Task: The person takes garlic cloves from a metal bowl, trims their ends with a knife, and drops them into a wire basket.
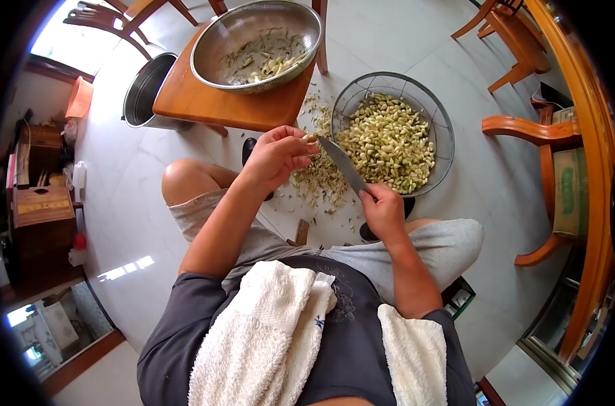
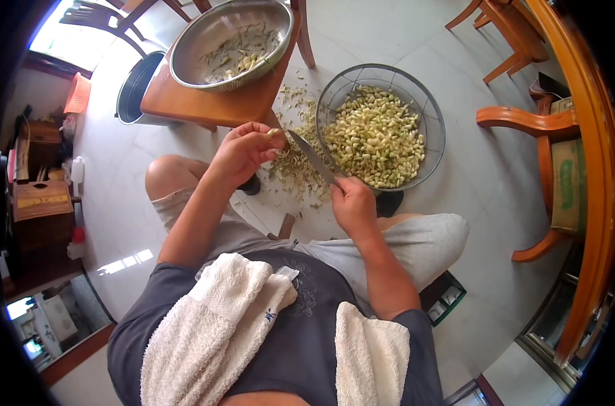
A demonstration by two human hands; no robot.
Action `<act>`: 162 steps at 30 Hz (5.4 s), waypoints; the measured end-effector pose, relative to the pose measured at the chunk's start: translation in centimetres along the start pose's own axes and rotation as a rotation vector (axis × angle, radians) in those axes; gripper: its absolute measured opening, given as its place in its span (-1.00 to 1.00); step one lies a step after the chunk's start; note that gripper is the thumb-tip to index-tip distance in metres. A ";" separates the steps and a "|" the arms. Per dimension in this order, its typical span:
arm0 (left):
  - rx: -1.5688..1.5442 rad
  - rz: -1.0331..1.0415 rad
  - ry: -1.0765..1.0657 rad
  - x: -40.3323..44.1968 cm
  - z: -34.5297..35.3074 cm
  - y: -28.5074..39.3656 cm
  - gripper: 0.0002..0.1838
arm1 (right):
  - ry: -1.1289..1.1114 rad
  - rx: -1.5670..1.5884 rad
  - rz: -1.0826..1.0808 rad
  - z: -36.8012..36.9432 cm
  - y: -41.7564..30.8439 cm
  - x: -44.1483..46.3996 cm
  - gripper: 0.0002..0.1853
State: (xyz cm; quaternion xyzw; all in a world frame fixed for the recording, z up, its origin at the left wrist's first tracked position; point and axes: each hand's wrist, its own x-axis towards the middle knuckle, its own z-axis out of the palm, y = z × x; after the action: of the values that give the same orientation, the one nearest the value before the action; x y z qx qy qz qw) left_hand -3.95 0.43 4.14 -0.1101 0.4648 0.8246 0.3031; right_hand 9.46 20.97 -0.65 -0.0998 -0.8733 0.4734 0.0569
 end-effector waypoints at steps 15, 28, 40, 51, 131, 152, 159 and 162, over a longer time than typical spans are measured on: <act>-0.092 0.075 -0.211 1.3 -2.2 -1.2 -0.89 | 0.082 0.196 -0.025 -0.1 -0.7 0.1 -0.86; 0.218 0.251 -0.083 1.9 -4.1 -2.8 -0.80 | 0.067 0.203 -0.104 -0.7 -1.6 -0.2 -0.84; 0.269 0.180 -0.008 1.0 -2.8 -3.4 -0.93 | 0.099 -0.054 -0.380 -0.6 -2.0 -0.3 -0.76; 0.334 0.107 -0.021 -0.1 -2.7 -2.5 -0.96 | 0.111 -0.146 -0.471 -0.5 -2.0 -0.4 -0.72; 0.233 0.008 0.033 -2.0 -2.8 -1.0 -0.90 | 0.078 0.023 -0.476 -0.5 -2.8 -0.5 -0.75; 0.240 -0.013 0.035 -1.5 -2.3 -1.4 -0.92 | 0.092 -0.072 -0.480 -0.4 -2.3 -0.6 -0.71; 0.235 -0.010 -0.004 -1.5 -2.7 -1.3 -0.93 | 0.098 -0.088 -0.495 -0.2 -2.0 -0.6 -0.72; 0.223 -0.037 -0.037 -1.7 -2.8 -1.1 -0.92 | 0.104 -0.152 -0.439 0.3 -1.7 -0.4 -0.77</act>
State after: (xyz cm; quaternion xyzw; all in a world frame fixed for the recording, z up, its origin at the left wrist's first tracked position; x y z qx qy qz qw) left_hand -2.28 -2.15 2.64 -0.0689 0.5458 0.7640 0.3371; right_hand 9.62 19.72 0.55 0.0641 -0.9031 0.3767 0.1959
